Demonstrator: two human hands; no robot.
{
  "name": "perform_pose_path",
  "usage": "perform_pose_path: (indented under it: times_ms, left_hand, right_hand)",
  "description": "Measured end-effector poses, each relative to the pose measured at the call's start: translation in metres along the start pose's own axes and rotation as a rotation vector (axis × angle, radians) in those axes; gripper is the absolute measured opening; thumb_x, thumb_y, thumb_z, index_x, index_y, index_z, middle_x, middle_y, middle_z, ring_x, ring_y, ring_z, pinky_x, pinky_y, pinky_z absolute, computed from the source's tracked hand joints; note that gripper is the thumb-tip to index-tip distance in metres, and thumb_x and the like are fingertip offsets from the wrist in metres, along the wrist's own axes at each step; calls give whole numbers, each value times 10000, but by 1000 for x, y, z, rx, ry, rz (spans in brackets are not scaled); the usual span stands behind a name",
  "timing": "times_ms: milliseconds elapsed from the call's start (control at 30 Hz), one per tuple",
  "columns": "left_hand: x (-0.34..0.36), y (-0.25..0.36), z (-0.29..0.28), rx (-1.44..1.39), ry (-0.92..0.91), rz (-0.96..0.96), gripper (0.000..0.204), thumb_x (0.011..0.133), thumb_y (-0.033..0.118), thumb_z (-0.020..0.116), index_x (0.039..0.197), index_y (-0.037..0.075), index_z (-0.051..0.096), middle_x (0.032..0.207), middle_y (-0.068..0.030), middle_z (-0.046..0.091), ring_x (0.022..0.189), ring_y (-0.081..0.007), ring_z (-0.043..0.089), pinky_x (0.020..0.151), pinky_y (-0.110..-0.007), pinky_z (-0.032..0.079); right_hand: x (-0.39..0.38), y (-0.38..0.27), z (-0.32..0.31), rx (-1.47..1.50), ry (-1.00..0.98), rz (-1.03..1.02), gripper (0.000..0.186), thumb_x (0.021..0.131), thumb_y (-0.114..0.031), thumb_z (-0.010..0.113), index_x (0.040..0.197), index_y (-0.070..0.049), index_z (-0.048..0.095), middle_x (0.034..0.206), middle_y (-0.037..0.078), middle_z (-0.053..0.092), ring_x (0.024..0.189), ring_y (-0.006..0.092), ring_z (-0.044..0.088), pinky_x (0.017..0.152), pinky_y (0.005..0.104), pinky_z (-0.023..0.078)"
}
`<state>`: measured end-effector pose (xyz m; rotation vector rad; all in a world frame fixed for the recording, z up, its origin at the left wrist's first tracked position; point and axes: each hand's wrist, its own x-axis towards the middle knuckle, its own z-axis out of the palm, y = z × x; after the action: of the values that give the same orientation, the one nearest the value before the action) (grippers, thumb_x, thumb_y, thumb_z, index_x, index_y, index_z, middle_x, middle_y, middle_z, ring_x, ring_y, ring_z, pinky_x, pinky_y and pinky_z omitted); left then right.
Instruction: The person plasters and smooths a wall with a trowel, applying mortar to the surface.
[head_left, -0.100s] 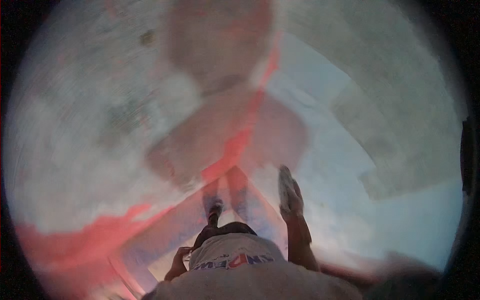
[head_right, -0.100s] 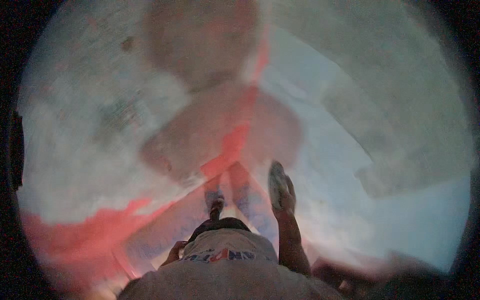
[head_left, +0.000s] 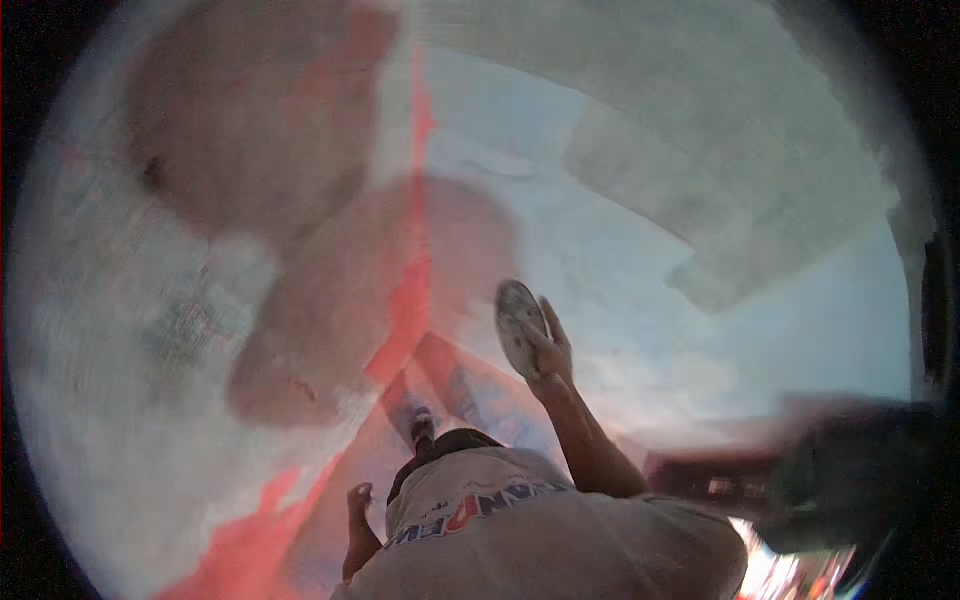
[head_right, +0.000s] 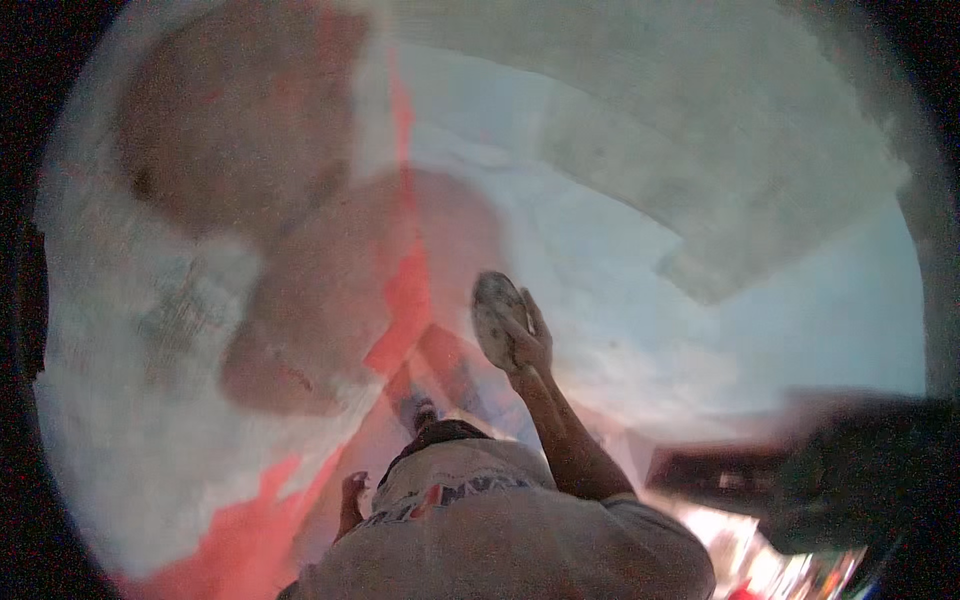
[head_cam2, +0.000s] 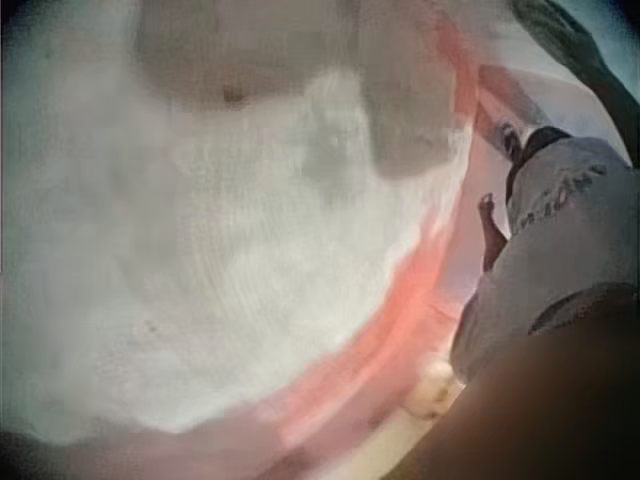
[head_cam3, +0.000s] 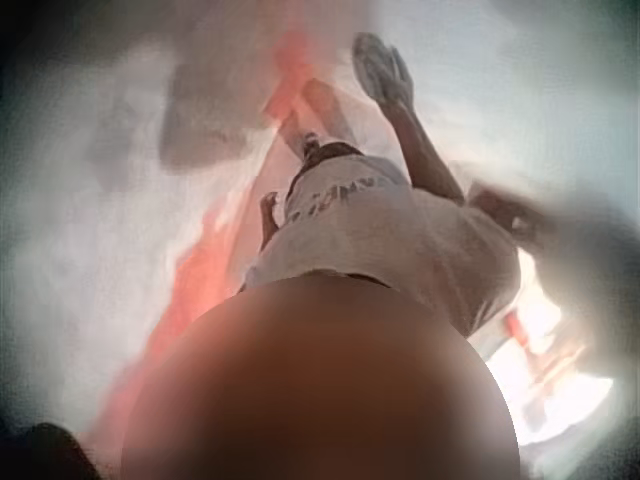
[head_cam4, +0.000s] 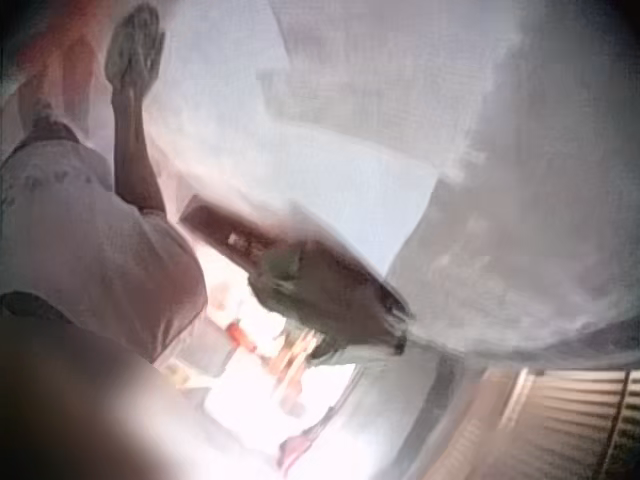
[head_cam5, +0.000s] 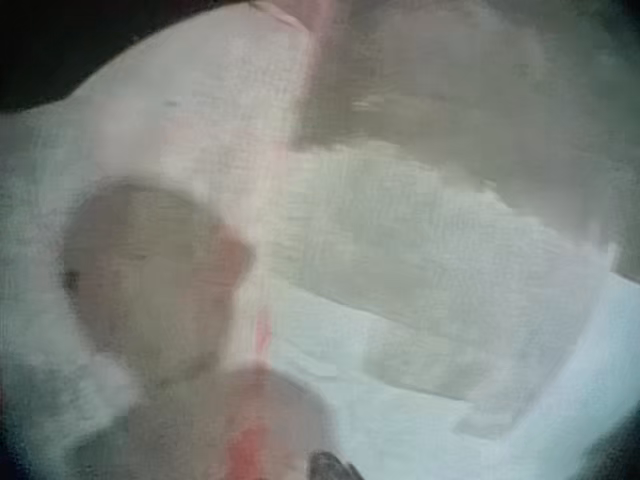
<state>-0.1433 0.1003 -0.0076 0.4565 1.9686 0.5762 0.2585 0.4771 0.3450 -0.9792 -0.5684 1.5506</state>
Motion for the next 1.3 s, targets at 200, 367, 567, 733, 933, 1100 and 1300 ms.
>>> perform_pose_path:
  times_ms: [200,367,567,733,933,1100,1300]
  left_hand:
    - [171,222,-71,216,-35,707,320,949,179,681,1231,28,702,1295,-192,678,1205,-394,634,1063,-501,501]
    - [56,351,38,-285,-586,672,467,1054,338,567,1409,36,597,1206,-92,702,953,-166,669,813,-308,558]
    - [-52,543,94,-247,-989,879,473,1093,373,498,1391,14,573,1083,-66,700,825,-122,657,701,-274,548]
    - [-122,554,146,-347,-731,1072,354,1085,278,549,1296,1,613,1049,-31,696,895,-97,645,795,-269,534]
    - [-96,601,167,-603,-867,893,201,1042,140,631,1185,3,668,1083,-25,696,967,-103,646,845,-277,529]
    - [-83,600,183,-798,-978,695,209,1042,111,624,1222,10,658,1126,-27,688,1003,-111,649,866,-289,534]
    - [-77,603,190,-744,-1015,678,194,1042,126,638,1184,3,684,1067,1,701,923,-84,652,801,-266,534]
  right_hand:
    - [29,4,76,-207,133,-442,750,958,-18,698,1612,-35,331,1447,159,576,1247,206,608,1025,345,522]
    - [-42,45,34,-229,255,-632,719,967,0,680,1599,2,337,1461,163,572,1233,191,609,1023,325,510]
    - [11,37,69,-351,257,-816,559,976,-25,672,1503,37,497,1454,151,600,1248,169,596,1025,307,498]
    - [3,28,61,-303,268,-798,531,981,-54,668,1483,35,522,1442,156,623,1270,150,581,1048,292,465]
    - [56,28,68,-402,338,-838,522,978,-42,681,1463,72,526,1419,188,630,1291,197,592,1085,320,454]
    - [69,41,58,-523,380,-938,498,978,-67,685,1445,49,560,1318,200,688,1109,135,642,927,284,512]
    - [76,45,55,-635,542,-993,447,969,-91,698,1398,12,627,901,86,743,768,18,574,672,221,510]
